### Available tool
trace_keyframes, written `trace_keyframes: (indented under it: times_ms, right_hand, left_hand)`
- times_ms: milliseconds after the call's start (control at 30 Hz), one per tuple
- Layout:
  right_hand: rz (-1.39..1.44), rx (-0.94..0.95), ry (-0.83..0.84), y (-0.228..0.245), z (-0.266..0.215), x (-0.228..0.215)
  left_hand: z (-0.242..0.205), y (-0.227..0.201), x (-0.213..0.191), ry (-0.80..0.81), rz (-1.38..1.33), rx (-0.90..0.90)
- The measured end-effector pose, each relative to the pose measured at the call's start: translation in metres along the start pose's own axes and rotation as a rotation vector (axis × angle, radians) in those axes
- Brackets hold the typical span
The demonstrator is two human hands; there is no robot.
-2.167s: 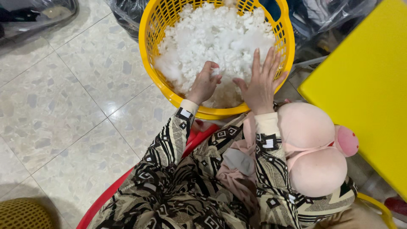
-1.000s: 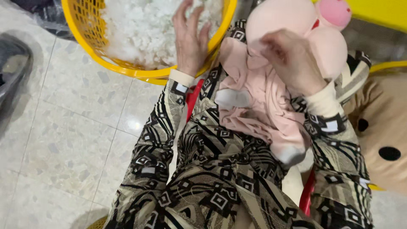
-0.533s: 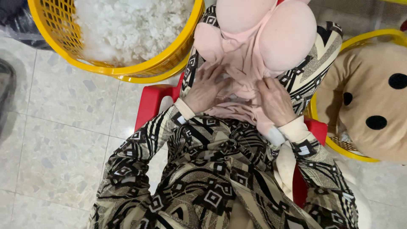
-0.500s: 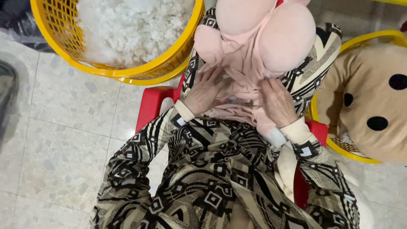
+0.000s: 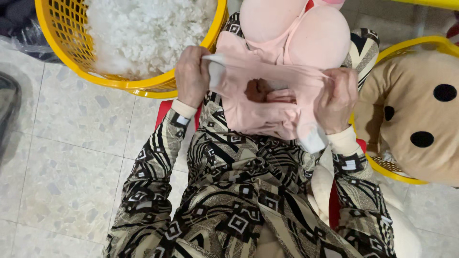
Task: The person repeatedly takes handfuls of white synthetic stuffing from a yellow basket and inserts them into a pink plush toy. The hands fluff and pack the material inside the toy's opening throughout the clip.
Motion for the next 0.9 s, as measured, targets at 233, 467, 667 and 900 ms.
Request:
trace_keyframes:
  times_ms: [233, 467, 667, 900]
  right_hand:
    - [-0.122, 0.023, 0.046, -0.007, 0.027, 0.02]
    - [-0.13, 0.07, -0.1, -0.04, 0.041, 0.013]
    - [-0.248, 0.041, -0.059, -0.078, 0.067, 0.021]
    - [-0.487, -0.17, 0.086, -0.033, 0.042, 0.026]
  left_hand:
    - [0.026, -0.005, 0.031, 0.158, 0.177, -0.028]
    - [0.027, -0.094, 0.064, 0.037, -0.018, 0.428]
    - [0.06, -0.074, 0.097, 0.144, -0.118, 0.25]
    - [0.01, -0.089, 0.085, 0.012, -0.055, 0.439]
Point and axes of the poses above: each hand's wrist, its own z-axis towards the middle knuckle, its own x-axis out of the palm, y = z × x, the point moved 7 cm from there along z, towards the middle knuckle, and after that the axes turned 11 degrees about y, right-handed, at the moved point
